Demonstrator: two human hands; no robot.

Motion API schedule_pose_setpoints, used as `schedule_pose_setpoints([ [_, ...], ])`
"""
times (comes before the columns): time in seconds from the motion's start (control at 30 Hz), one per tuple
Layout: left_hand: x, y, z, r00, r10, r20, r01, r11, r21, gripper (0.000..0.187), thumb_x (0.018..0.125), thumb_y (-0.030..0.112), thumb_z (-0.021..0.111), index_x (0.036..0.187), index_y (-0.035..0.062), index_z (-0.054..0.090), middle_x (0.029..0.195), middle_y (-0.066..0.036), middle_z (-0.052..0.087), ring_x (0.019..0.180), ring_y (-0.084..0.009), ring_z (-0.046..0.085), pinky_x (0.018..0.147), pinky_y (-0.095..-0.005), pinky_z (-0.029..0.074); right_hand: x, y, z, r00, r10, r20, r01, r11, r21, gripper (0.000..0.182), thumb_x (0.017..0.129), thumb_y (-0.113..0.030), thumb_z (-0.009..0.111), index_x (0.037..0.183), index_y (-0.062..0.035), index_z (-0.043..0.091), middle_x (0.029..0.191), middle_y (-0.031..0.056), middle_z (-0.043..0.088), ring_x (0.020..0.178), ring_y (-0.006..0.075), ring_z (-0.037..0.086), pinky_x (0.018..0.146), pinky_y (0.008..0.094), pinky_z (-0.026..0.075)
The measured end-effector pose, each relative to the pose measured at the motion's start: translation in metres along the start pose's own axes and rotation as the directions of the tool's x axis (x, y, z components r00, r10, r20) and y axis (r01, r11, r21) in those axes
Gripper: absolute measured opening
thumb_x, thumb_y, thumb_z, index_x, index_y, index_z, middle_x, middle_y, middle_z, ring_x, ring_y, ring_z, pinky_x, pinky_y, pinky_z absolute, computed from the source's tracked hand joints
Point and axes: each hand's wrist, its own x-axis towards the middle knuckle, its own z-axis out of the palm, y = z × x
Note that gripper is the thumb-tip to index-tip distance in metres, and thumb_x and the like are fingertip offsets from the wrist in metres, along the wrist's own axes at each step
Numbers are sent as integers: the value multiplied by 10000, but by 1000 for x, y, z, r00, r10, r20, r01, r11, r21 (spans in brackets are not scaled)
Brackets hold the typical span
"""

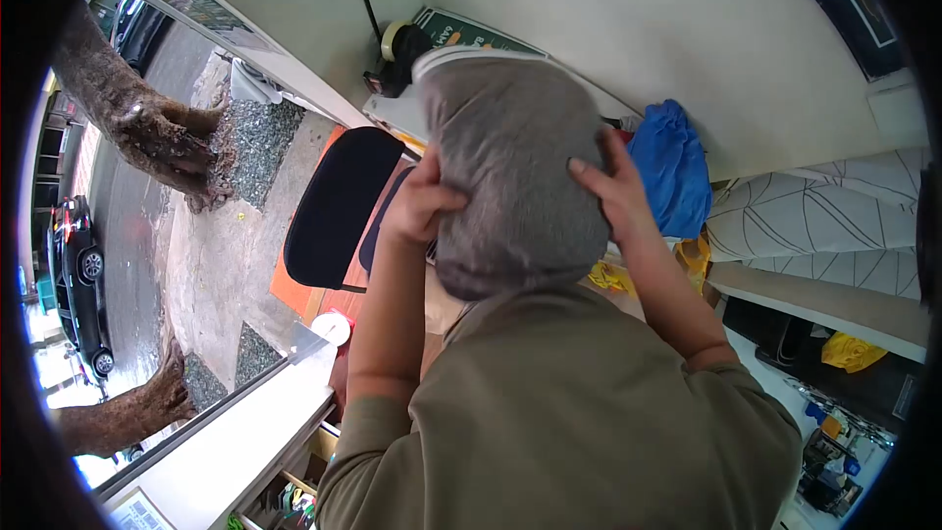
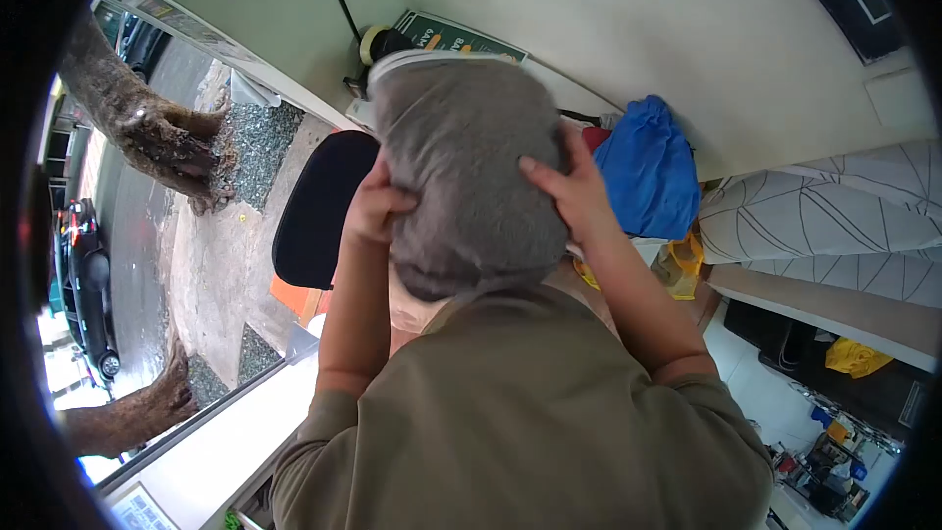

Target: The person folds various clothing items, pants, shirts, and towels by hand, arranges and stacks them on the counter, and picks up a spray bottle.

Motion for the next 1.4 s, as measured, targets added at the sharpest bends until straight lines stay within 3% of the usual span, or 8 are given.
schedule_pose_setpoints([
  [0.27,109,-115,-59,870,-399,-290,388,916,-99,593,860,130,614,1421,60,434,1331,-143,548,1205,-278,539,1026,-380,432,59,93,-91,948,-152,-279,-18,851,-526,768,856,-223,741,1468,-10,330,1386,180,490,1236,292,510,1035,362,405],
  [0.5,127,-140,-68,927,96,-361,55,921,386,559,908,149,646,1414,61,426,1376,-165,506,1234,-305,502,1032,-417,409,70,77,-98,936,-234,-264,-55,643,-764,731,843,-351,739,1439,-68,424,1440,212,437,1284,365,464,1053,390,383],
  [0.63,96,-143,-34,829,549,107,-30,-147,989,529,918,178,596,1417,122,432,1466,-241,373,1267,-438,435,1072,-487,373,53,66,-56,865,-463,191,183,-63,-981,813,745,-471,759,1453,-247,430,1531,219,278,1379,464,299,1089,616,255],
  [0.73,73,-169,-47,860,496,-122,248,-198,948,500,927,193,578,1404,122,447,1466,-237,379,1272,-432,434,1083,-481,364,47,90,-30,895,-183,407,370,-202,-907,915,639,-569,787,1452,-378,413,1594,191,131,1426,503,166,1079,721,137],
  [0.97,-23,-252,-187,-15,406,-914,713,645,275,550,794,241,744,1232,-12,526,1235,-247,550,1167,-395,533,978,-476,431,62,123,-48,920,-34,390,373,-226,-900,1079,532,-630,811,1480,-455,327,1624,139,9,1435,534,64,1047,774,92],
  [1.1,-48,-320,-265,360,217,-907,339,876,344,803,753,364,825,1301,-56,414,1302,-255,538,1125,-406,596,928,-445,493,65,120,-47,934,44,353,353,-247,-903,1079,531,-641,805,1480,-449,329,1626,138,-6,1443,521,52,1060,759,100],
  [1.2,-26,-261,-211,-100,-144,-984,431,886,-174,834,742,319,840,1330,-71,394,1257,-232,582,1134,-341,602,899,-412,518,67,108,-43,934,91,344,356,-199,-913,1095,529,-644,805,1489,-426,324,1624,145,10,1450,506,51,1079,736,105],
  [1.4,-37,-243,-242,432,184,-883,684,572,454,364,792,254,655,966,-63,688,884,-206,704,844,-315,690,765,-389,524,35,82,-39,840,-201,503,511,-16,-860,865,667,-501,814,1415,-219,485,1586,199,170,1416,491,224,1072,700,213],
])
